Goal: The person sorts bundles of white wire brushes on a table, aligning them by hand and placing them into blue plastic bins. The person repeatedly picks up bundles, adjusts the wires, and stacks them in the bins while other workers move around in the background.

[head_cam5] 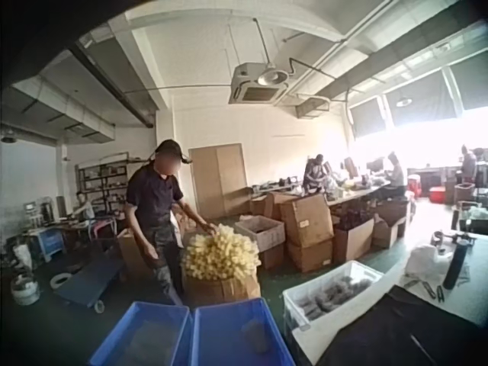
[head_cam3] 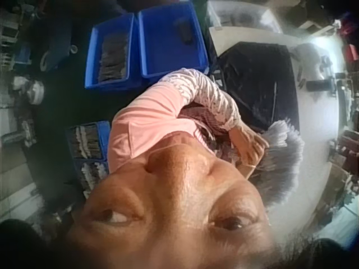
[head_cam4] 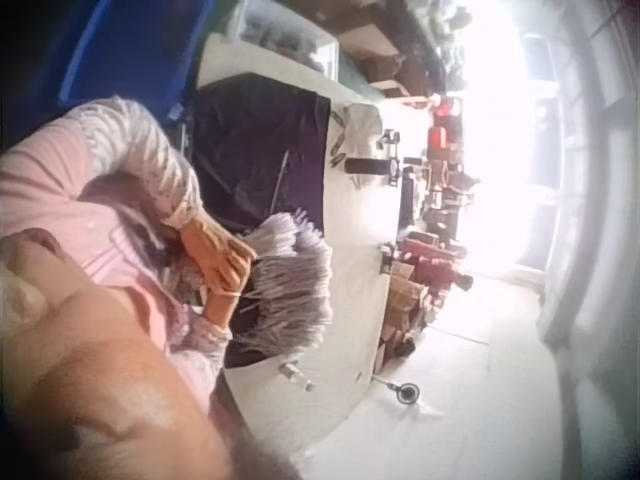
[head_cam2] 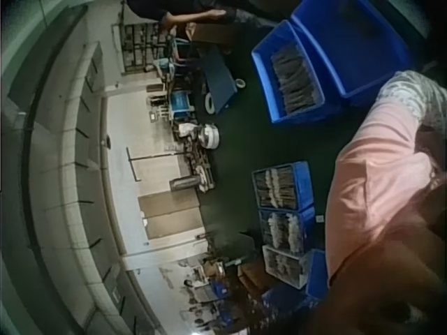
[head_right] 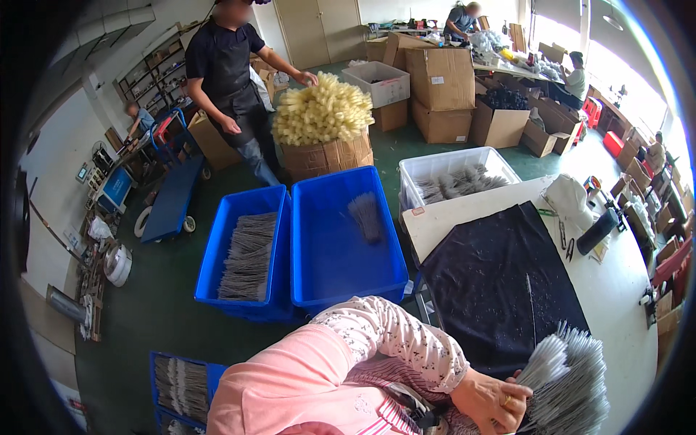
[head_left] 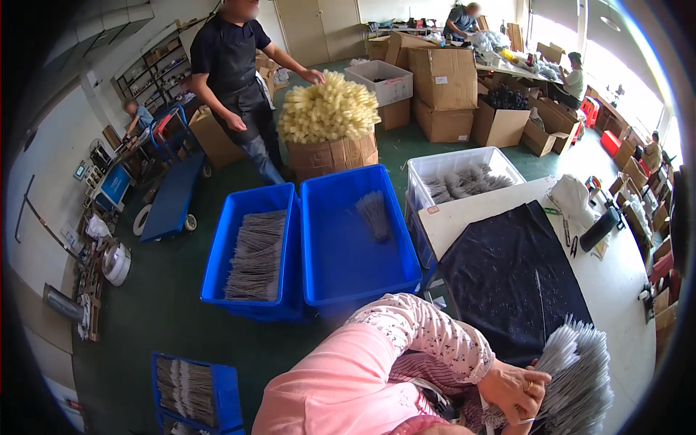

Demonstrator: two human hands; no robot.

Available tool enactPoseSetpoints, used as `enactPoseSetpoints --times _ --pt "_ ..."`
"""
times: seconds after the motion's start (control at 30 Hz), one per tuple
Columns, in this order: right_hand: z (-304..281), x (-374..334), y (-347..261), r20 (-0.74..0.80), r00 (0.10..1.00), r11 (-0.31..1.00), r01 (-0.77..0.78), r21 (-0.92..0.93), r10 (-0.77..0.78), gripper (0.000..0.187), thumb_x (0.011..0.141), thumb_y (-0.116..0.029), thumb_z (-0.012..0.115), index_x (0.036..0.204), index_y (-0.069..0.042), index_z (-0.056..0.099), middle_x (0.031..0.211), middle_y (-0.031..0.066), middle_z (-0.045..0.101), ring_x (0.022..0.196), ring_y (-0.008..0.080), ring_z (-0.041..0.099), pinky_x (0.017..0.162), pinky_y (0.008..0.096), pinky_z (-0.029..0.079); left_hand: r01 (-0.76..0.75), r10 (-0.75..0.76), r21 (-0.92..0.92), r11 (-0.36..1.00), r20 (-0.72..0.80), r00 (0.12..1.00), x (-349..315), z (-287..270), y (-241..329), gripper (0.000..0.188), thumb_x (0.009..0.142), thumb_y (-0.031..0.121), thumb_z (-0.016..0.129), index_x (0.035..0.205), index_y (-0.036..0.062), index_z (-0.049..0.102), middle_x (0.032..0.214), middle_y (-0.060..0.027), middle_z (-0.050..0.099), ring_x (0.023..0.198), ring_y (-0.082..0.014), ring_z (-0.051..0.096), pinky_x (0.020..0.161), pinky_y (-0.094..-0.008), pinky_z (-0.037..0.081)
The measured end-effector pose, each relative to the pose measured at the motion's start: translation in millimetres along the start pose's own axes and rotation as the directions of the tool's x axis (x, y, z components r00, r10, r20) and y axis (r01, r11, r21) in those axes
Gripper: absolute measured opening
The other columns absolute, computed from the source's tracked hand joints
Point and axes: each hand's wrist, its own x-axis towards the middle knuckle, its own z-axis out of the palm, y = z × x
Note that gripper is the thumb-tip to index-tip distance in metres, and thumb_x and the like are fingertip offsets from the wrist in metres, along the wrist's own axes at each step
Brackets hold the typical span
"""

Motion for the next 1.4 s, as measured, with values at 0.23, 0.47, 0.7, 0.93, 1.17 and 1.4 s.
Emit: enactPoseSetpoints --times 0.23,0.47,0.7,0.93,1.17,1.4 --pt "-7.2 -1.0 -9.6 0.174 0.97 0.984 0.163 0.066 -0.172 0.047 0.087 -0.011 0.06 0.129 -0.003 0.04 0.096 0.0059 0.053 0.08 0.0149 0.055 0.066 0.029 0.051 0.748 -0.853 -0.477 0.461 -0.005 0.522 -36.9 -15.8 17.1 0.084 0.066 0.029 0.073 0.137 0.0129 0.031 0.132 -0.0125 0.036 0.125 -0.0337 0.031 0.102 -0.0464 0.032" --pt "60.6 -5.4 18.2 0.176 0.933 0.947 0.322 -0.014 -0.315 0.059 0.077 -0.004 0.068 0.129 -0.004 0.04 0.086 0.0062 0.053 0.068 0.0129 0.052 0.061 0.026 0.049 0.259 -0.755 -0.835 -0.486 0.55 0.357 -41.3 0.0 41.4 0.09 0.063 0.01 0.075 0.139 0.0096 0.027 0.125 -0.0112 0.042 0.108 -0.0217 0.051 0.082 -0.035 0.051" --pt "53.2 -6.7 22.5 0.278 0.886 0.897 0.421 -0.139 -0.372 0.067 0.07 -0.005 0.075 0.128 -0.002 0.041 0.085 0.0098 0.057 0.07 0.0171 0.059 0.063 0.0281 0.052 0.4 -0.768 -0.769 -0.498 0.606 0.209 -44.1 20.0 56.6 0.047 0.064 -0.003 0.063 0.108 0.0038 0.051 0.08 -0.0042 0.058 0.077 -0.0159 0.06 0.055 -0.0258 0.05" --pt "33.6 -6.5 23.3 0.424 0.867 0.95 0.309 -0.042 -0.263 0.075 0.072 -0.022 0.079 0.132 -0.003 0.037 0.099 0.0148 0.059 0.078 0.0258 0.062 0.07 0.0368 0.053 0.47 -0.854 -0.829 -0.302 0.455 0.253 -47.7 8.2 63.1 0.026 0.068 0.003 0.067 0.092 0.0036 0.057 0.074 -0.002 0.058 0.07 -0.0092 0.057 0.059 -0.0249 0.048" --pt "47.6 -0.3 24.6 0.328 0.895 0.884 0.393 -0.255 -0.303 0.061 0.078 -0.02 0.069 0.126 0.006 0.042 0.102 0.0206 0.062 0.084 0.0327 0.065 0.081 0.046 0.053 0.224 -0.886 -0.889 -0.4 0.437 0.156 -35.7 -12.2 68.4 0.035 0.069 0.007 0.072 0.099 0.0025 0.054 0.08 -0.0013 0.059 0.069 -0.0091 0.057 0.06 -0.0238 0.048" --pt "49.5 5.0 27.6 0.491 0.846 0.858 0.4 -0.324 -0.209 0.074 0.079 -0.031 0.072 0.133 0.004 0.035 0.11 0.0205 0.059 0.091 0.0318 0.064 0.089 0.0463 0.048 0.497 -0.945 -0.846 -0.193 0.297 0.138 -60.4 11.8 72.6 0.045 0.07 -0.001 0.062 0.113 -0.0007 0.051 0.087 -0.0053 0.062 0.081 -0.0141 0.061 0.07 -0.0303 0.05"
